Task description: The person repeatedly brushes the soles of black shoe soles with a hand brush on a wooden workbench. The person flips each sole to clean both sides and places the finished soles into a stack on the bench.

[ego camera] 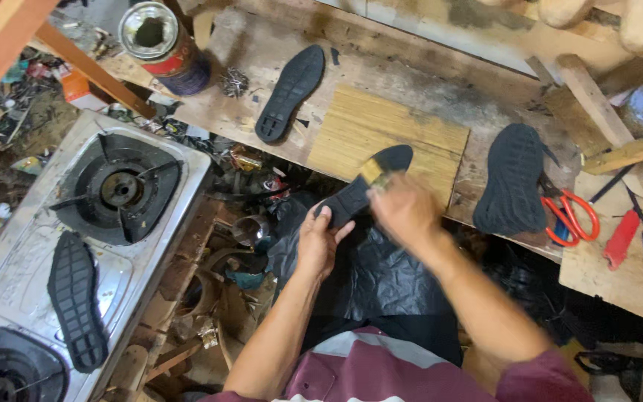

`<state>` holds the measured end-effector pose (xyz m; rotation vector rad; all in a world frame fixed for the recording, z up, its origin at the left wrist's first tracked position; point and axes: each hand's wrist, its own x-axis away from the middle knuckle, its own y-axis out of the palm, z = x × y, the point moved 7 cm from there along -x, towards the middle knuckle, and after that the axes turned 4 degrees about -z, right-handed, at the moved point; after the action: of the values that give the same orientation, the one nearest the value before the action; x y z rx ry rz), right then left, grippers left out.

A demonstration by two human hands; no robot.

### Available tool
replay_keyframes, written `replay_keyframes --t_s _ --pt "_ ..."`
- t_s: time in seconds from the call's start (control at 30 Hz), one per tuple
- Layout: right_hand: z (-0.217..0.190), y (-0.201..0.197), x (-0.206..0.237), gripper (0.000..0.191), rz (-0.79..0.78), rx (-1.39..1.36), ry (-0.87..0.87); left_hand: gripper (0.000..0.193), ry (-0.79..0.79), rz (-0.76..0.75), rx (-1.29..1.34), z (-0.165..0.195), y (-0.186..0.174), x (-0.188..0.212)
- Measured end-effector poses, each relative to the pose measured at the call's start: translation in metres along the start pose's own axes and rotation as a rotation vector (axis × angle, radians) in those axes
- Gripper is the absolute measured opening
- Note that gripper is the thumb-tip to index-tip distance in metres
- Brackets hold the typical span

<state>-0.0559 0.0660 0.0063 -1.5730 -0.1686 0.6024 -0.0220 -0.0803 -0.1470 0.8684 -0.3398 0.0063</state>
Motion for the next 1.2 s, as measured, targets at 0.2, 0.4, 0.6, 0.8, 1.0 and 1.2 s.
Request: replay_keyframes --t_s 0.2,0.4,0.6,0.8,1.0,1.2 --pt "-0.041 -0.021 0.01 0.028 0.091 -0.734 0.226 0.068 -0.044 -0.13 0.157 0.009 0.025 0.014" --pt "-0.053 -0.029 0.023 0.027 -0.015 -0.779 -0.01 0.074 -0.037 -0.083 0.169 0.012 0.018 0.009" --pt "0.044 0.006 -0.003 0.032 -0.017 -0.661 0.259 0.046 0.0 -0.048 -0.027 0.005 0.002 -0.001" --pt "0.074 -0.018 -0.013 0.033 0.243 -0.345 0.297 0.041 0.031 -0.004 -0.038 0.001 -0.004 -0.007" --pt "0.067 -0.014 0.004 0.036 -0.207 -0.478 0.285 0.04 0.053 0.033 -0.067 0.001 -0.009 -0.013" --pt "0.049 -0.001 0.006 0.04 -0.173 -0.34 0.357 0.038 0.043 0.038 -0.09 0.0 -0.008 -0.009"
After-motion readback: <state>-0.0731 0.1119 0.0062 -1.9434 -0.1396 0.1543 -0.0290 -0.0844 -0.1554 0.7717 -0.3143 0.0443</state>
